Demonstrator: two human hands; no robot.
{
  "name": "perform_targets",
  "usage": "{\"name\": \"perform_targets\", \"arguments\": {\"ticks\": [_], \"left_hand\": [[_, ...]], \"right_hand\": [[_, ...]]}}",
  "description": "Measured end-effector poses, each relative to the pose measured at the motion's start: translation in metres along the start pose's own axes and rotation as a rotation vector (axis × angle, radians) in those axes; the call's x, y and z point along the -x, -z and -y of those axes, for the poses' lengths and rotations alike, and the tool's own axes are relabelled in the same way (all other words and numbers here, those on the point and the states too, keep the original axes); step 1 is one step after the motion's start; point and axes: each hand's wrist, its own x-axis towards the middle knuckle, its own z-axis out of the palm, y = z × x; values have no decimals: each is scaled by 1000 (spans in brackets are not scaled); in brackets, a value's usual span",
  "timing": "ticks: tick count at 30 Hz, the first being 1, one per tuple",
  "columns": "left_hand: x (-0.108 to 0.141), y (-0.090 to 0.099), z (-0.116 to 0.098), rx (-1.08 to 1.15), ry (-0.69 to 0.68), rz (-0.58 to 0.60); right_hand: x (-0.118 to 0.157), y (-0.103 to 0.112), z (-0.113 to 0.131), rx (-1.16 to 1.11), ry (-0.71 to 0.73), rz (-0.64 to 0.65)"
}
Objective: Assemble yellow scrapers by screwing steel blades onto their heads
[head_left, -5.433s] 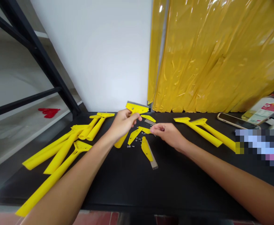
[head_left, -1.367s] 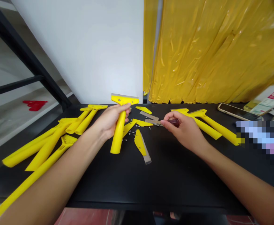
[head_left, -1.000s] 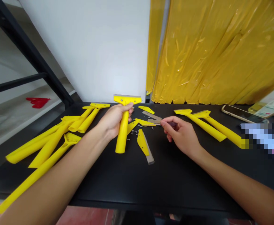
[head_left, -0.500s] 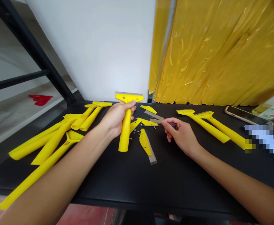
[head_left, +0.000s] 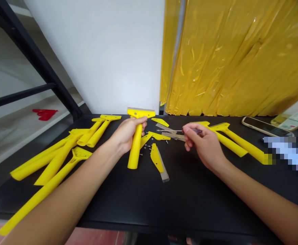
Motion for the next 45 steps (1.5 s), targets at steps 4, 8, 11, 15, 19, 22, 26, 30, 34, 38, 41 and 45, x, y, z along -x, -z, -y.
{"name": "perform_targets", "arguments": {"ticks": [4, 8, 11, 15, 19, 22, 26, 30, 34, 38, 41, 45], "left_hand": [[8, -7, 5, 36, 136, 139], [19, -17, 13, 66, 259, 237], [21, -22, 17, 90, 290, 179], [19, -23, 19, 79, 288, 118], [18, -22, 20, 53, 289, 129], [19, -22, 21, 30, 279, 137], [20, -23, 22, 27, 264, 142], [21, -23, 21, 7, 238, 156], [21, -22, 22, 2, 205, 162], [20, -22, 22, -7, 193, 166], [21, -23, 21, -15, 185, 167], [22, -24, 20, -31, 194, 151]], "right_hand": [[-1, 7, 23, -153, 107, -63], [0, 9, 39, -170, 149, -90], [-3, 12, 41, -130, 159, -133], [-12, 25, 36, -18, 153, -193], [-14, 38, 35, 434, 249, -111], [-12, 40, 34, 785, 361, -22], [-14, 40, 27, 862, 371, -11], [-17, 41, 20, 834, 342, -12], [-18, 41, 19, 856, 351, -80], [-20, 42, 17, 805, 314, -111], [-21, 42, 15, 761, 275, -100], [-21, 42, 14, 752, 233, -108]]}}
